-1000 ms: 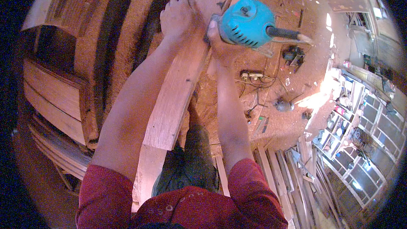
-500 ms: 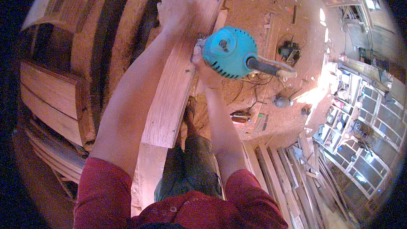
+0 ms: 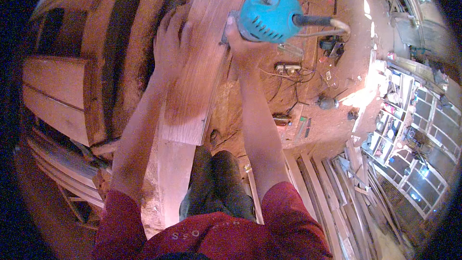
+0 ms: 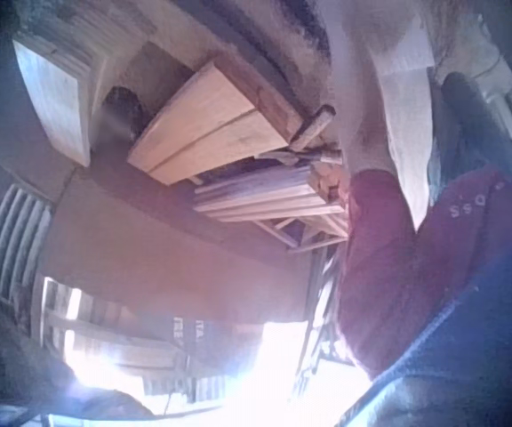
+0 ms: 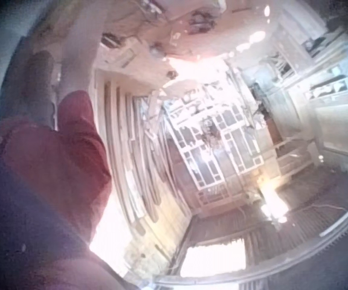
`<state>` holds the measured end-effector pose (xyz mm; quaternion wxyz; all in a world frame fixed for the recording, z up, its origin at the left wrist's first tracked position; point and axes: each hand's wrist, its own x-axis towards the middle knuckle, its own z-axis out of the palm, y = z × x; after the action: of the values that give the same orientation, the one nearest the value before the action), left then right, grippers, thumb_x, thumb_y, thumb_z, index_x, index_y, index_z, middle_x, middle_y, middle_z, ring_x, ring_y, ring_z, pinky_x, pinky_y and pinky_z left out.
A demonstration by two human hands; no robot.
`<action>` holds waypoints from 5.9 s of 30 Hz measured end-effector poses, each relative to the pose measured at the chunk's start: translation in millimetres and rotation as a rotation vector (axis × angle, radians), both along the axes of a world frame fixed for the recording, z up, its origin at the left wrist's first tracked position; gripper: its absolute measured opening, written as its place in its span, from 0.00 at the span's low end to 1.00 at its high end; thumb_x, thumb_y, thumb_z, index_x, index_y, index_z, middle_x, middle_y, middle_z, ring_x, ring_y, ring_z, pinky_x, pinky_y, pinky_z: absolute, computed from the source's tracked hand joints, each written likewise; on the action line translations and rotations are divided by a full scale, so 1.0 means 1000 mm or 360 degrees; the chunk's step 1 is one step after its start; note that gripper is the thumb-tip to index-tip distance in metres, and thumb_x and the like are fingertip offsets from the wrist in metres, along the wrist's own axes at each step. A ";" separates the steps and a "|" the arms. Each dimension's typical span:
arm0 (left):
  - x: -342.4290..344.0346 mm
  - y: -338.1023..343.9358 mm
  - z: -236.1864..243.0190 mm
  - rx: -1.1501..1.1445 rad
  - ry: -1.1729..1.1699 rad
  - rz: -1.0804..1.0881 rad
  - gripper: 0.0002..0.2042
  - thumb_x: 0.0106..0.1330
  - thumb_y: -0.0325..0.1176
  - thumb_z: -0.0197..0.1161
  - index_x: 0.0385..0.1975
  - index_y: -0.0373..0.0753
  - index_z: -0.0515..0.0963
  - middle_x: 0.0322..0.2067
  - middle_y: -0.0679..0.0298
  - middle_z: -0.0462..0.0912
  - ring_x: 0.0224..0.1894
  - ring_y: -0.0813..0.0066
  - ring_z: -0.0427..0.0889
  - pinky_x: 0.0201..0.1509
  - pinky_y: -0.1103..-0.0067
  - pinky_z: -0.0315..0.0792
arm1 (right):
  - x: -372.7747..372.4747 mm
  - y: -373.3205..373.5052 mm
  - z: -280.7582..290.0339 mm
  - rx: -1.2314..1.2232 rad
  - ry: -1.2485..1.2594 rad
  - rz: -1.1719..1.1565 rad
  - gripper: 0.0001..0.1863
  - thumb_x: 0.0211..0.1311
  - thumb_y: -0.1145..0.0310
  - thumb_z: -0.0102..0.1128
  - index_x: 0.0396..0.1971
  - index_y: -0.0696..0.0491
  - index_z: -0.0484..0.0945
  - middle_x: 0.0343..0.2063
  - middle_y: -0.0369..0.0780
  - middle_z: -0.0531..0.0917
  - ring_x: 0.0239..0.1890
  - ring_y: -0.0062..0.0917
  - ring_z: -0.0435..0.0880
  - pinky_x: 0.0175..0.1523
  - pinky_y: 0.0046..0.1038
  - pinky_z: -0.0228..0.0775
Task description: The person uses a handheld router to shape the edges of a wooden board, moving the tool along the length of the wood while holding it steady with the other hand.
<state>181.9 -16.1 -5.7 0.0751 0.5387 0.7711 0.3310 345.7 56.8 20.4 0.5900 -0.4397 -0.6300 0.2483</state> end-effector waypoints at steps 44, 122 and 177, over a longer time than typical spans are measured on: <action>0.020 -0.040 0.009 0.0066 -0.0307 0.0022 0.27 0.73 0.47 0.47 0.70 0.42 0.65 0.69 0.52 0.67 0.65 0.49 0.72 0.69 0.60 0.67 | 0.052 -0.244 -0.059 -0.0687 -0.0084 0.0138 0.27 0.60 0.58 0.71 0.55 0.56 0.75 0.52 0.40 0.81 0.59 0.34 0.75 0.69 0.40 0.60; 0.013 -0.034 -0.025 -0.0142 -0.0234 0.0049 0.23 0.72 0.52 0.48 0.49 0.41 0.80 0.42 0.41 0.84 0.47 0.37 0.82 0.54 0.49 0.74 | 0.008 -0.214 -0.021 -0.0510 0.0337 -0.0046 0.29 0.54 0.68 0.77 0.53 0.58 0.73 0.48 0.41 0.81 0.50 0.30 0.81 0.60 0.34 0.72; 0.003 -0.029 -0.017 -0.0400 -0.0119 -0.0102 0.32 0.74 0.59 0.43 0.68 0.42 0.68 0.50 0.41 0.81 0.54 0.39 0.79 0.59 0.54 0.72 | -0.022 0.015 0.002 0.0333 0.0256 -0.0389 0.36 0.41 0.61 0.81 0.50 0.61 0.74 0.34 0.45 0.84 0.36 0.33 0.85 0.43 0.36 0.78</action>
<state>184.5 -45.3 -22.7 0.1812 0.5366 0.7856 0.2489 323.9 72.2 22.3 0.7068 -0.4278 -0.5451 0.1424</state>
